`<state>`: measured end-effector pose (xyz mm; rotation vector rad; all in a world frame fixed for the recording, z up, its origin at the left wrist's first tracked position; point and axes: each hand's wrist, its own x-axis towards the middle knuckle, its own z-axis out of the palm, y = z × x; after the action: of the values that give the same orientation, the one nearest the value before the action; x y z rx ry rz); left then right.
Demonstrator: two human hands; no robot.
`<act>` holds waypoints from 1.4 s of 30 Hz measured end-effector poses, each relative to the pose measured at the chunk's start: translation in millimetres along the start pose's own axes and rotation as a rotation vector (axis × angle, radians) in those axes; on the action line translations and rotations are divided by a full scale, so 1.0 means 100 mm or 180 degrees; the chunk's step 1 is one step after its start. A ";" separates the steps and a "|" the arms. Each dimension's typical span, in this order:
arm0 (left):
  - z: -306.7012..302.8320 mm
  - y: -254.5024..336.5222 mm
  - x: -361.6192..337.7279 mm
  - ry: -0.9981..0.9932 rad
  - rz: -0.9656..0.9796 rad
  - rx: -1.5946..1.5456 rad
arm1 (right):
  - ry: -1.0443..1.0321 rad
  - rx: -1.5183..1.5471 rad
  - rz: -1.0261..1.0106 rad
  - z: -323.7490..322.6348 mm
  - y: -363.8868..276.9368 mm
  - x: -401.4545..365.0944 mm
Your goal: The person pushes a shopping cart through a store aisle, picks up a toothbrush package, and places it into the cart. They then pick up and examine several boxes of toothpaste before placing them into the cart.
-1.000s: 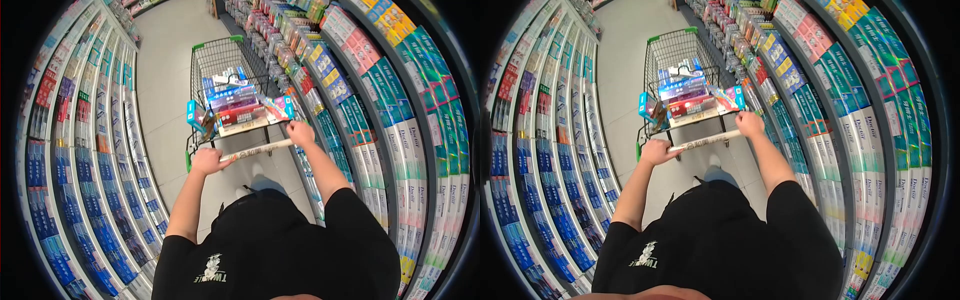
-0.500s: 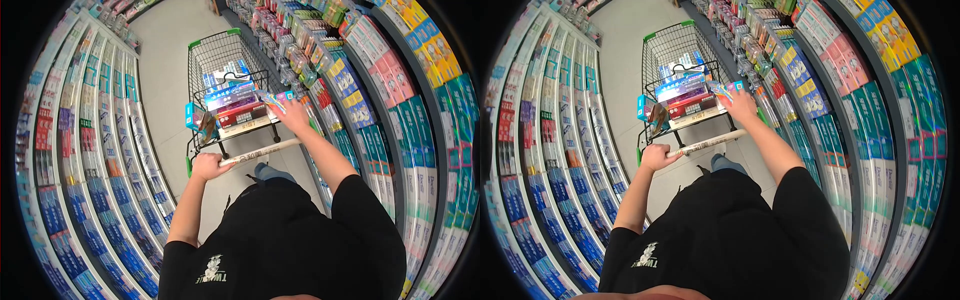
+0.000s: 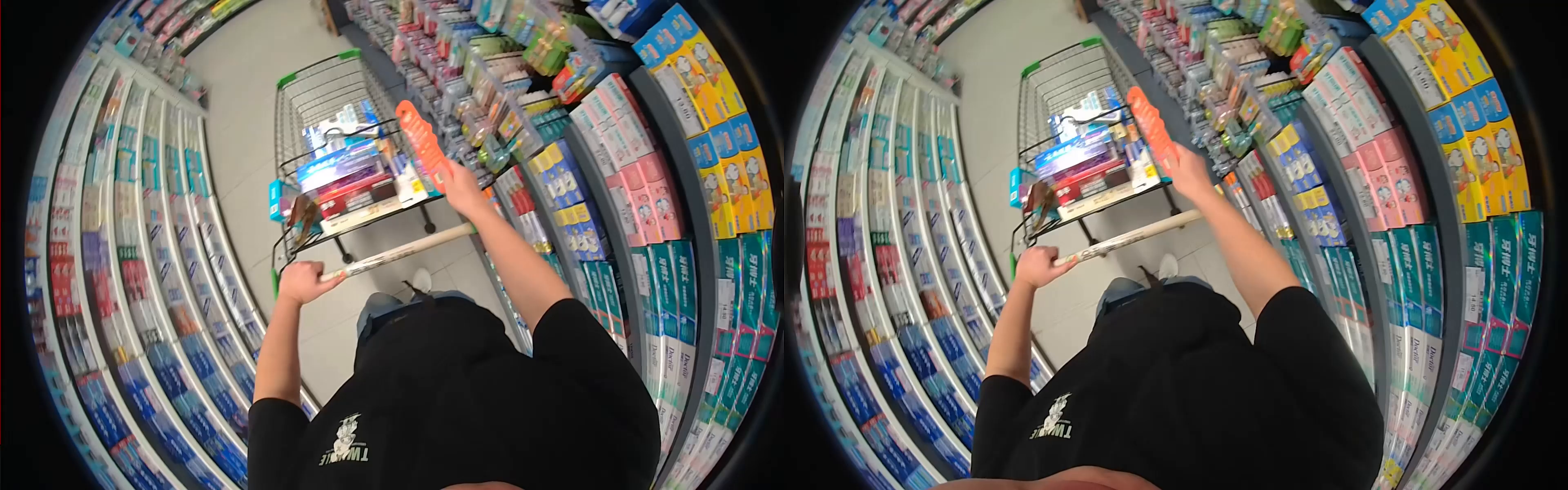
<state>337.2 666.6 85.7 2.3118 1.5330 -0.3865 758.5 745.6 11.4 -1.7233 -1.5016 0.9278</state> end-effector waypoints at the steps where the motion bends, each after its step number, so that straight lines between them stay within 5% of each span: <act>1: -0.02 -0.06 0.11 0.0033 0.0049 0.0004 | 0.0280 0.0702 -0.0215 -0.05 0.08 -0.01; 3: -0.13 -0.20 0.25 0.0064 0.0065 -0.0036 | -0.0352 0.3472 0.1101 -0.29 -0.29 -0.18; 6: -0.27 -0.42 0.52 0.0029 0.0027 0.0057 | -0.0969 0.4456 0.0621 -0.62 -0.35 -0.34; 10: -0.44 -0.74 0.85 -0.0009 0.0249 0.0007 | -0.0728 0.4740 0.0612 -0.90 -0.65 -0.56; 13: -0.51 -0.93 1.13 -0.0138 0.0373 0.0044 | -0.1179 0.5603 0.0324 -0.91 -0.46 -0.51; 17: -0.62 -1.26 1.47 -0.1153 0.0249 -0.1180 | -0.0656 0.5571 0.0723 -0.89 -0.58 -0.42; 20: -0.72 -1.49 1.80 -0.2086 0.0217 -0.1688 | -0.0228 0.5539 0.0332 -0.87 -0.70 -0.29; 23: -0.91 -1.60 2.13 -0.2625 0.0569 -0.1284 | -0.0065 0.5350 -0.0309 -0.83 -0.76 -0.21; 27: -1.31 -1.40 2.55 -0.3124 0.0861 -0.0358 | 0.0177 0.4814 -0.0053 -0.74 -0.73 -0.12; 28: -1.31 -1.34 2.64 -0.3135 0.0793 -0.0308 | 0.0217 0.4726 -0.0227 -0.73 -0.78 -0.08; 31: -1.26 -1.03 2.84 -0.2632 0.0806 -0.0550 | 0.1309 0.3482 0.0648 -0.67 -1.03 0.02; 33: -1.23 -0.62 2.82 -0.1610 0.1039 -0.1904 | 0.1889 0.3069 0.0823 -0.70 -1.06 0.13; 42: -0.98 -0.20 3.09 -0.1193 0.1090 -0.1420 | 0.3059 0.2413 0.1256 -0.81 -0.89 0.24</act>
<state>440.3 971.6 46.9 1.9593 0.9130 -0.3234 782.8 778.0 127.1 -1.5101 -0.1447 0.5648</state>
